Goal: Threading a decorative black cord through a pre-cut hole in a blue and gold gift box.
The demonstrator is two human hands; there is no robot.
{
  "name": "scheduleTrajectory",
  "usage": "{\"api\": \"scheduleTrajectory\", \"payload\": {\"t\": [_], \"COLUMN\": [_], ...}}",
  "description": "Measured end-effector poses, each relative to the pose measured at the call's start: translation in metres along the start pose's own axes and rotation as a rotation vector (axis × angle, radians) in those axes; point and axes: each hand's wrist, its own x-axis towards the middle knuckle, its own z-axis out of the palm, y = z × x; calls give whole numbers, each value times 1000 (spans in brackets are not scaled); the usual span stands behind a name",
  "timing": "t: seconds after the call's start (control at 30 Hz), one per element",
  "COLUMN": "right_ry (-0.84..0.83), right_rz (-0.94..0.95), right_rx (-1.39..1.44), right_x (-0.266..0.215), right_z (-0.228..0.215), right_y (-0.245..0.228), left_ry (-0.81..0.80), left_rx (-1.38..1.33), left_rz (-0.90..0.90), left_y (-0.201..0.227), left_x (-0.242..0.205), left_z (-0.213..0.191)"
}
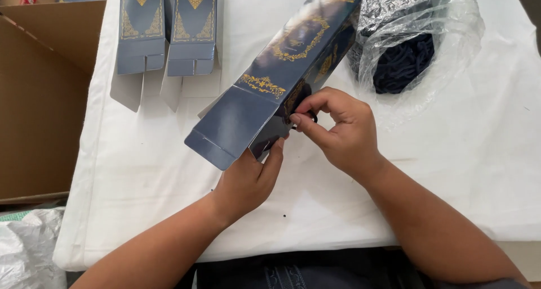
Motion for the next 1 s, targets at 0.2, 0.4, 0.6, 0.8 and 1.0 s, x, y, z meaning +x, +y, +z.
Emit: {"api": "scheduleTrajectory", "payload": {"t": [0.2, 0.4, 0.6, 0.8, 1.0], "right_ry": [-18, 12, 18, 18, -10], "right_rz": [94, 129, 113, 101, 117], "right_rx": [139, 149, 95, 33, -33], "right_x": [0, -1, -2, -1, -1], "right_z": [1, 2, 1, 0, 3], "right_y": [-2, -1, -6, -6, -4], "left_ry": [47, 74, 110, 57, -13], "left_rx": [137, 179, 339, 233, 105], "left_rz": [74, 167, 216, 55, -141], "left_y": [0, 8, 1, 7, 12], "left_x": [-1, 3, -2, 3, 11], "left_z": [7, -1, 3, -1, -5]}}
